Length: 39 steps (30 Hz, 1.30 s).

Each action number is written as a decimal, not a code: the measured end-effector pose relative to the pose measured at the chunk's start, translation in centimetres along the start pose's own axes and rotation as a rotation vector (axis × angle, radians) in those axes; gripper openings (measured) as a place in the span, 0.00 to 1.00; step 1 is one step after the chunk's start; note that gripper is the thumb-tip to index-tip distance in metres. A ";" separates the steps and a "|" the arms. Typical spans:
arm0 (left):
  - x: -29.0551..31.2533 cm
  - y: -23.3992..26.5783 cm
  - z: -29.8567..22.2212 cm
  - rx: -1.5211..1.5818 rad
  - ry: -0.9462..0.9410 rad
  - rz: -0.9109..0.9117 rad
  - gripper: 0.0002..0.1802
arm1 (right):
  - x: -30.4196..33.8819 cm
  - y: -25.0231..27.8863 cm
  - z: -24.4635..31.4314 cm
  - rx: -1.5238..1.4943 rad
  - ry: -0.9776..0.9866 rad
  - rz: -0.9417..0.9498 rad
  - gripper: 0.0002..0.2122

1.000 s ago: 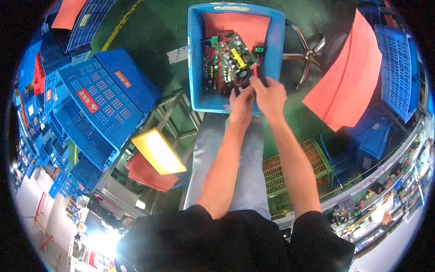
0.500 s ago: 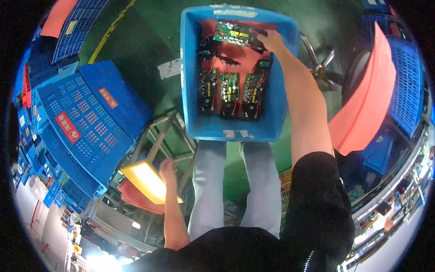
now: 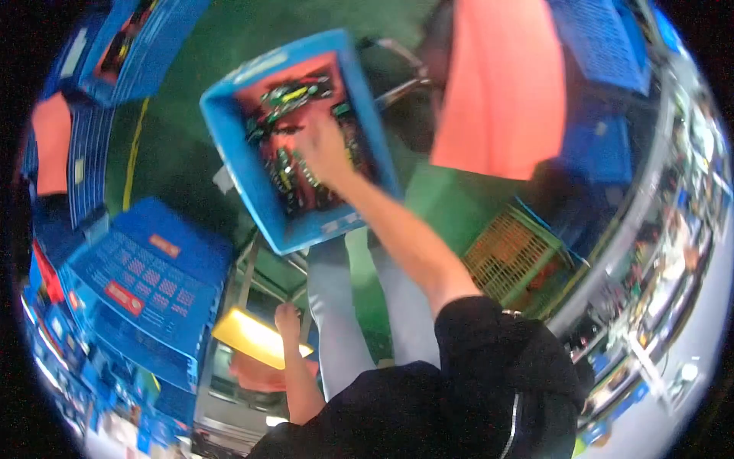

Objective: The recorder is assembling and inspecting electronic circuit boards, applying material with a tool and sorting them into bins.

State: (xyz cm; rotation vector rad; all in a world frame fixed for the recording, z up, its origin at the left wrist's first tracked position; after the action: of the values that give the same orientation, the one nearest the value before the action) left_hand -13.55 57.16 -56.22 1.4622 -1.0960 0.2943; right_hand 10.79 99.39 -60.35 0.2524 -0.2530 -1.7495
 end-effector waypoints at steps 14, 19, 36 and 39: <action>6.4 0.1 -34.8 0.035 -0.502 0.152 0.15 | -6.1 55.9 -3.1 0.910 -0.849 -0.191 0.58; 8.0 -6.2 -37.5 0.079 -0.518 0.296 0.16 | -8.0 55.5 -4.6 0.784 -0.590 -0.090 0.27; 1.8 -0.7 -35.3 0.228 0.396 0.617 0.56 | 12.8 23.9 18.7 -0.791 -0.731 0.178 0.14; -0.2 -3.8 -28.4 0.505 0.581 1.060 0.57 | 11.4 19.2 17.3 -0.954 -0.821 0.168 0.17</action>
State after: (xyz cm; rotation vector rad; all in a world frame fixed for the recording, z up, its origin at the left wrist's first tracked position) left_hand 0.80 81.58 -51.91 0.9493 -1.2527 1.7217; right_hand 21.19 85.10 -38.32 -1.1545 0.0049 -1.5405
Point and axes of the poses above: each hand's wrist, its own x-axis away from the middle knuckle, its own y-axis out of the back of the hand, z = x × y, the point moved 5 cm from there along -x, towards the middle knuckle, and after that the axes turned 2 degrees about -z, right-handed, at the moved point
